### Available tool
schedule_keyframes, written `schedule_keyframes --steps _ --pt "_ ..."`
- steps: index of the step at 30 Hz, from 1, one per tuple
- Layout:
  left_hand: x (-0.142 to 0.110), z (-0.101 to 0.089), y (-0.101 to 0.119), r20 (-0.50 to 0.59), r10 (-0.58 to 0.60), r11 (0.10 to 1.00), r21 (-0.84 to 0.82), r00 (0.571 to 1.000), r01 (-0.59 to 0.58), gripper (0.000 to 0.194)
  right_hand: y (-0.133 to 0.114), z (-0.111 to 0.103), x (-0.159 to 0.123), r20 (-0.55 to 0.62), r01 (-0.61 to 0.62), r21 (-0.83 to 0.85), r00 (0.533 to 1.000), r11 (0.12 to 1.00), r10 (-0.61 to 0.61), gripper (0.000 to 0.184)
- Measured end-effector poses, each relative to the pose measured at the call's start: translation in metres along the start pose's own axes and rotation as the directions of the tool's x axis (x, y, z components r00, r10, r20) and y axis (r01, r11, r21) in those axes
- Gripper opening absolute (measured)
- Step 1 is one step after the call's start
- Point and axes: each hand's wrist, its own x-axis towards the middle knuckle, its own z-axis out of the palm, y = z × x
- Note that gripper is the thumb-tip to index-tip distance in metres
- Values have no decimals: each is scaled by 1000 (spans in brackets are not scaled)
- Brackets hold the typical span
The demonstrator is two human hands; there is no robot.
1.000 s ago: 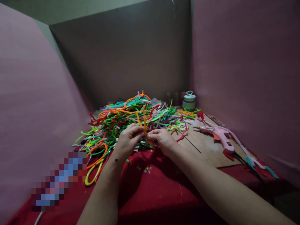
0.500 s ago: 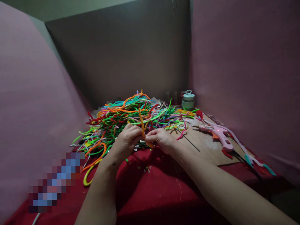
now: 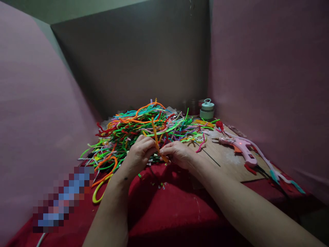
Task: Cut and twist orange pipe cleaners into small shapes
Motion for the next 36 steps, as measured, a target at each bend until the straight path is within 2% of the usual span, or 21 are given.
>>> schedule_keyframes --steps 7,13,17,20,24,26,27,29,31,33,35,36 --pt "-1 0 -4 -7 11 1000 -7 1000 -11 16 5 0 4 -54 51 36 997 998 -49 3" --pt "-1 -2 -2 -21 24 1000 8 999 -24 16 3 1 3 -68 24 145 998 989 -14 5" --pt "-1 -2 -2 -32 44 999 -12 999 -44 15 5 0 4 -82 47 171 996 984 -34 3" --pt "-3 1 -4 -13 35 999 -29 999 -35 15 7 -1 6 -79 99 60 992 993 -94 2" --pt "-5 5 -3 44 -63 997 -50 997 65 15 7 2 6 -154 185 -225 963 957 -222 4" --pt "-5 6 -1 46 -115 991 -57 992 117 14 6 4 3 -167 230 -425 931 876 -325 7" --pt "-6 6 0 48 -141 987 -71 989 144 13 6 6 1 -153 262 -535 905 804 -397 9" --pt "-7 4 1 79 -220 965 -130 972 229 13 7 9 -3 -66 341 -733 826 589 -560 12" --pt "-8 0 1 163 -350 890 -250 922 382 15 9 12 -7 81 417 -845 719 335 -690 14" --pt "-9 -4 -1 295 -467 728 -408 834 551 18 11 14 -10 222 474 -871 616 131 -756 15" --pt "-9 -8 -4 432 -498 518 -547 752 658 20 12 15 -12 314 519 -855 538 14 -782 16" --pt "-9 -9 -5 485 -484 416 -604 728 679 20 11 16 -14 345 537 -843 505 -24 -791 16"
